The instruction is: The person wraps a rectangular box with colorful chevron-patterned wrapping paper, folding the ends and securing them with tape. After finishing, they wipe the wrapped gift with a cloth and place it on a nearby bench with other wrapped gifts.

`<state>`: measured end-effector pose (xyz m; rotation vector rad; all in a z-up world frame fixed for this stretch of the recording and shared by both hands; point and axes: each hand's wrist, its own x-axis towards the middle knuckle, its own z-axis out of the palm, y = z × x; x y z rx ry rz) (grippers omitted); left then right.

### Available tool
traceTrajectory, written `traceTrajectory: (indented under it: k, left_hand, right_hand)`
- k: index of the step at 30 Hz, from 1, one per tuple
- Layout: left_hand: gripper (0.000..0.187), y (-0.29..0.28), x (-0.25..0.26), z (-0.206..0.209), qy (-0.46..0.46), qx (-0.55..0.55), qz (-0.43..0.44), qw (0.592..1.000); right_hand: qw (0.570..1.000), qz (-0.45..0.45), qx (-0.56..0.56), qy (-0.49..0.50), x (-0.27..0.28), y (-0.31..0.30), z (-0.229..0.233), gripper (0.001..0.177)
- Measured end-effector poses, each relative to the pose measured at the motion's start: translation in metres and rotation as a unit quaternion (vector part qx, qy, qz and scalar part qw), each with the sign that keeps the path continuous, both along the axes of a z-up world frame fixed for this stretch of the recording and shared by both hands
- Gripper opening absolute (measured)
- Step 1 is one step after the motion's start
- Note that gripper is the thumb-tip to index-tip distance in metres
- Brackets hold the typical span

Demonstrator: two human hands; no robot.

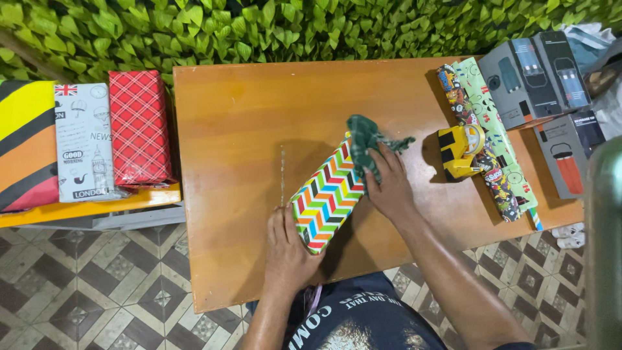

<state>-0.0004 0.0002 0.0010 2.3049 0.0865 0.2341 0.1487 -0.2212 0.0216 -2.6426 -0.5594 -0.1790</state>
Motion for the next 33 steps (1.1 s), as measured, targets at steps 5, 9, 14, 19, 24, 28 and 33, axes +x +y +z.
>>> traceTrajectory:
  k: [5,9,14,19,24,28,33]
  left_hand:
    - [0.102,0.002,0.003,0.002,-0.021,0.006,0.008,1.0]
    - [0.091,0.007,0.004,0.008,-0.03,0.056,-0.044,0.997]
    - [0.104,0.008,0.008,0.018,0.006,-0.031,0.005,0.999]
    - [0.083,0.017,0.01,0.009,0.18,-0.205,0.06,0.96]
    - [0.058,0.015,0.012,-0.009,0.161,-0.292,0.013,0.943]
    - [0.075,0.016,0.01,-0.015,0.23,-0.266,0.049,0.935]
    - [0.076,0.017,0.005,-0.011,0.233,-0.271,0.054,0.932]
  right_hand:
    - [0.978,0.182,-0.1,0.018,-0.072,0.018,-0.014,0.051]
    - [0.961,0.264,-0.061,0.062,-0.074,0.011,-0.03,0.059]
    - [0.992,-0.077,0.096,-0.004,-0.01,-0.031,-0.015,0.043]
    - [0.993,0.039,0.115,-0.015,-0.066,-0.019,0.019,0.045]
    - [0.961,0.275,0.017,0.025,-0.09,0.021,-0.005,0.06]
    - [0.995,0.101,-0.004,-0.02,-0.025,-0.018,-0.028,0.056]
    - [0.993,-0.102,0.006,0.051,0.031,-0.076,-0.026,0.046]
